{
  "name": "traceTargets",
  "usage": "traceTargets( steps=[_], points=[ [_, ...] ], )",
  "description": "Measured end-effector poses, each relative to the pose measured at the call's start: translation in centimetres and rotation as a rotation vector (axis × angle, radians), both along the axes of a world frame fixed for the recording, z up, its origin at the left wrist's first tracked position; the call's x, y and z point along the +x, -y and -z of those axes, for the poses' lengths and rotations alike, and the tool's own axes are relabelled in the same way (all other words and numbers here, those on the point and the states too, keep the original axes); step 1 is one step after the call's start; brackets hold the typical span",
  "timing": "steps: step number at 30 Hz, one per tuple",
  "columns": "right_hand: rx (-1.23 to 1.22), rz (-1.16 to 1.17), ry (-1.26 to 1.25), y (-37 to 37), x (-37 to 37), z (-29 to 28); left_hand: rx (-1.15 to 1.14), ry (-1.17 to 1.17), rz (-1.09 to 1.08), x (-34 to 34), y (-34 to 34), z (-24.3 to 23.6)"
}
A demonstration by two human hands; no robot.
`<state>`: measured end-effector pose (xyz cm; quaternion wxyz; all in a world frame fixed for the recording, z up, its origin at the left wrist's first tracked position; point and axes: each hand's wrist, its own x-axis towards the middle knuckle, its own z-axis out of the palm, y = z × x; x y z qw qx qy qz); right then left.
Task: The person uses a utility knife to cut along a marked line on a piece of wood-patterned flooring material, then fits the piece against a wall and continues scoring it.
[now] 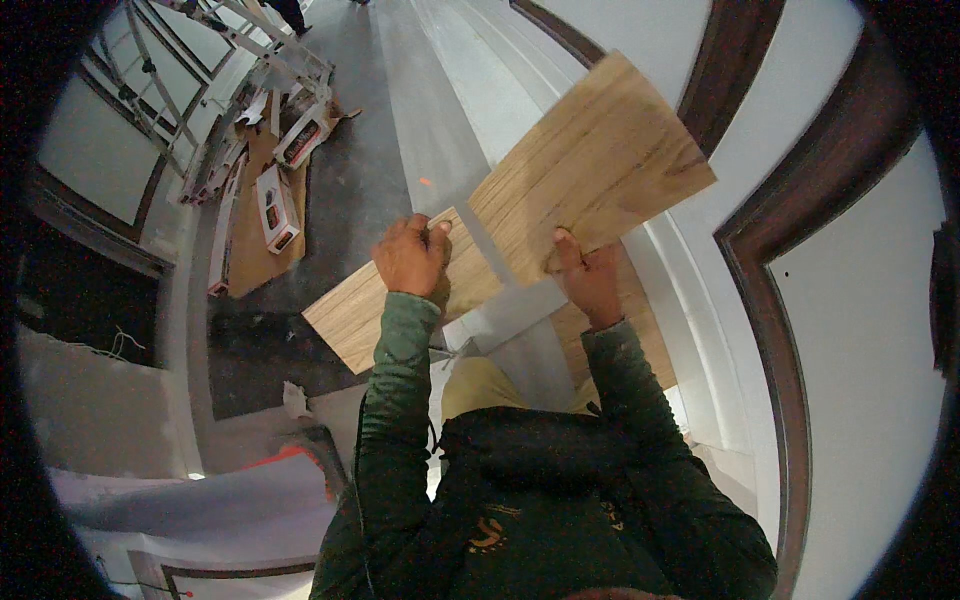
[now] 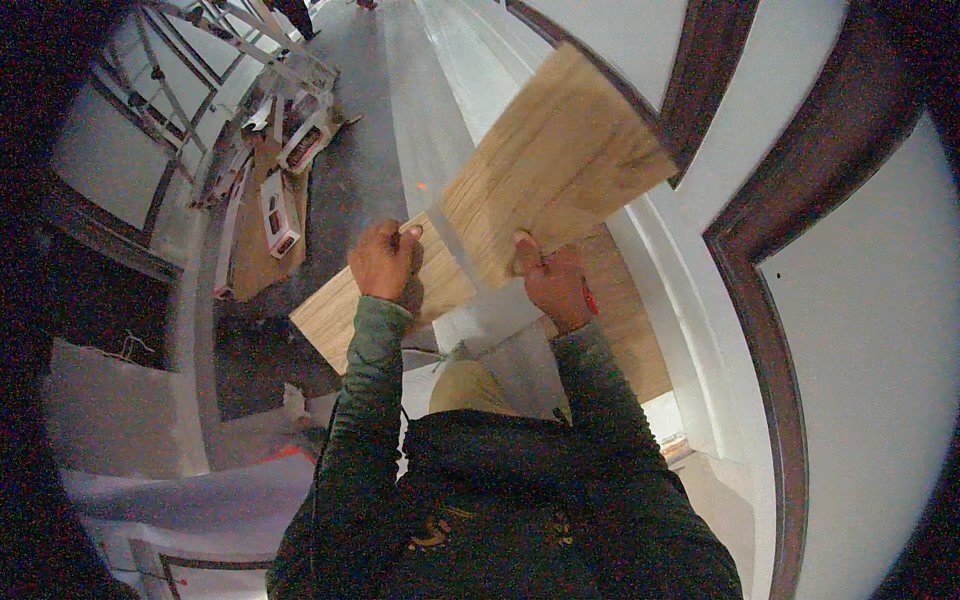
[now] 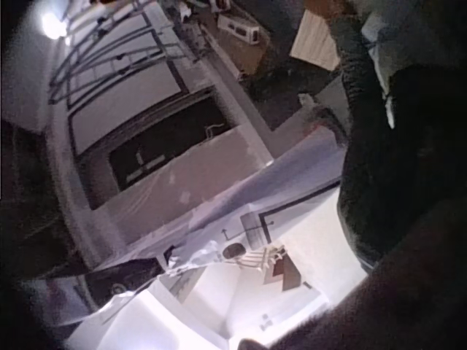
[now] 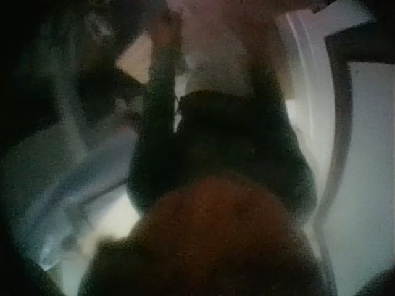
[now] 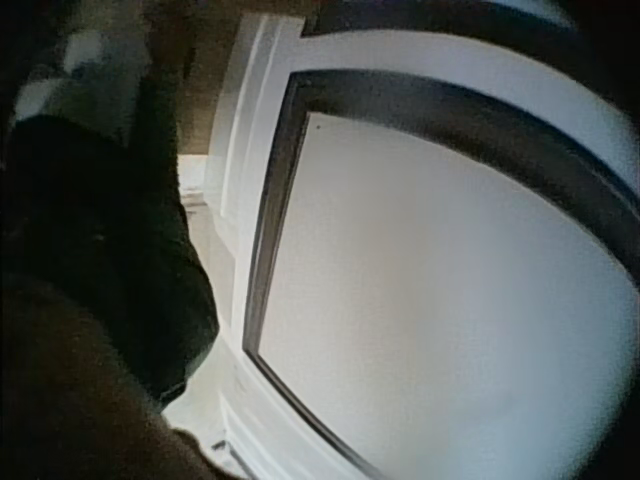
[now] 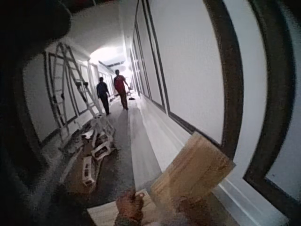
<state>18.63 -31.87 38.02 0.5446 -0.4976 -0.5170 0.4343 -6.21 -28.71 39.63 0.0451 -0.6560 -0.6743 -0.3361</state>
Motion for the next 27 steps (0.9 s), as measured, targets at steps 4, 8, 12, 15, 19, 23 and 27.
traceTargets(
  steps=[4,8,12,15,19,23,27],
  points=[
    [0.023,-0.009,0.217,-1.1,-0.1,3.7,-0.127,-0.157,-0.06,-1.1,-1.5,3.3],
    [0.049,0.007,-0.116,-1.1,-0.9,4.0,-0.365,-0.142,-0.026,-3.8,-2.8,9.0],
    [-0.098,-0.181,-0.549,-2.2,-0.9,4.6,-0.466,-0.217,0.073,-5.2,-3.3,15.2],
    [-0.227,-0.177,-0.872,-3.2,-1.6,5.3,-0.708,-0.257,0.121,-5.7,-3.5,18.6],
    [-0.298,-0.2,-0.84,-5.0,-1.4,8.5,-0.854,-0.299,0.197,-4.8,-3.7,22.0],
    [-0.386,-0.166,-0.838,-6.5,-2.2,10.6,-0.928,-0.293,0.219,-5.1,-4.1,25.8],
    [-0.487,-0.186,-0.823,-8.9,-1.2,15.0,-0.911,-0.313,0.219,-6.2,-5.7,30.0]
  ],
)
